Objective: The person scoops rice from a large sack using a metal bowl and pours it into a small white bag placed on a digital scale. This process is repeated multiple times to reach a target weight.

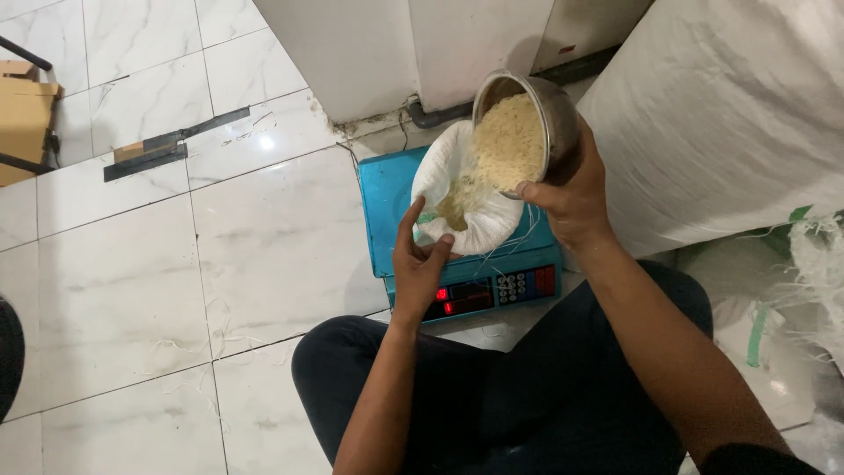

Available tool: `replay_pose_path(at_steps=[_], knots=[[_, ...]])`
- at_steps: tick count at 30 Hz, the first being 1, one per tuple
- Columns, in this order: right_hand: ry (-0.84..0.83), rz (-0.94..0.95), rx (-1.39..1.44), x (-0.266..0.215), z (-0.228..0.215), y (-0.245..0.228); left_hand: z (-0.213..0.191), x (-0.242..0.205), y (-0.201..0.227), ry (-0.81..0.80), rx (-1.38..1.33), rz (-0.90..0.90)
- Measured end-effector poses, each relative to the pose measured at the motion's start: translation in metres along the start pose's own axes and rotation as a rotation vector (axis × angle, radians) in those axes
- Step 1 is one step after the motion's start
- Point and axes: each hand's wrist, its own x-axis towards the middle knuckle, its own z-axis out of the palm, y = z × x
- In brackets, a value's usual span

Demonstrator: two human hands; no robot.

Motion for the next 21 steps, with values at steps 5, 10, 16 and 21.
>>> replay_pose_path(at_steps=[5, 10, 16, 21], knots=[[0.003, 0.003, 0.006, -0.0001, 0.0043, -0.0064, -0.0029, 0.0016, -0.0086, 0.002, -0.029, -0.001], [-0.022, -0.025, -0.031, 0.0009, 0.0021, -0.0043, -0.0018, 0.0008, -0.0045, 0.005, -0.032, -0.006], [-0.026, -0.04, -0.052, 0.0005, 0.0015, -0.0072, -0.0023, 0.0007, -0.0066, 0.006, -0.029, -0.008], [-0.038, -0.049, -0.097, 0.0009, 0.0, -0.0074, -0.004, 0.0009, -0.0065, 0.002, -0.026, -0.001]])
